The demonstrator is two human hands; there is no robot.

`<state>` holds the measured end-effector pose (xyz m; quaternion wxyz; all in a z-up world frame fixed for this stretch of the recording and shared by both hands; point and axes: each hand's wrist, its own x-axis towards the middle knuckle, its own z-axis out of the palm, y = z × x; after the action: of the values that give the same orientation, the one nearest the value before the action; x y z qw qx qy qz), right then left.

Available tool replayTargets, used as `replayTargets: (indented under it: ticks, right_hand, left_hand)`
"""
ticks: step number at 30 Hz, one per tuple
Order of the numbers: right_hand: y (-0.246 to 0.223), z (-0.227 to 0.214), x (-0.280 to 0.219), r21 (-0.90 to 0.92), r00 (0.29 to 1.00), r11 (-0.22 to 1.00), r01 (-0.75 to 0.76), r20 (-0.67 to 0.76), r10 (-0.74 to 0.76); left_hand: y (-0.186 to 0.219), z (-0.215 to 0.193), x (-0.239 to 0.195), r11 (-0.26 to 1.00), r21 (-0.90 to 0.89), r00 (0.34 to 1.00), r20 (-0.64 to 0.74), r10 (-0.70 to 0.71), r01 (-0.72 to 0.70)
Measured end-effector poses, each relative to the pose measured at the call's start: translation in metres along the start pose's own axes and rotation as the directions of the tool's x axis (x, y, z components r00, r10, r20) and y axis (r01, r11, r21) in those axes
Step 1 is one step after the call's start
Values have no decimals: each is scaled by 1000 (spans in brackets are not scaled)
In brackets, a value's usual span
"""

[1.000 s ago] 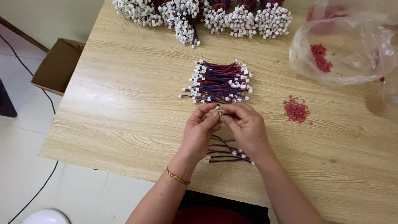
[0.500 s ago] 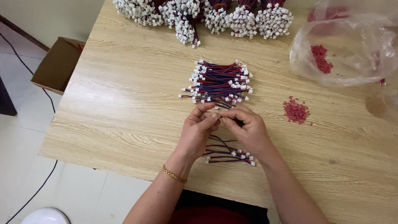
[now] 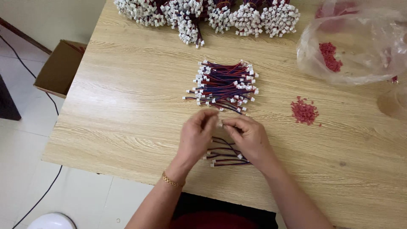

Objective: Assembling and bundling small electrical wire cables at a workstation

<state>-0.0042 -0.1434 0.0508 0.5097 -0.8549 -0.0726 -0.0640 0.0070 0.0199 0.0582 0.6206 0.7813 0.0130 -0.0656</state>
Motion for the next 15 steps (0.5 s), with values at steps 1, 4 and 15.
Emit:
replayTargets:
  ticks: [1, 4, 15]
  right_hand:
    - [-2, -1, -2, -1, 1000, 1000, 1, -1, -1]
    - [-7, -4, -7, -54, 998, 998, -43, 54, 46]
    - [65, -117, -45, -434, 883, 858, -274, -467, 46]
  left_hand:
    - [-6, 0, 11, 1000, 0, 1000, 0, 1, -1]
    - [-28, 0, 43, 804, 486, 886, -117, 449, -344]
    - [-58, 9, 71, 545, 738, 768, -56, 638, -398]
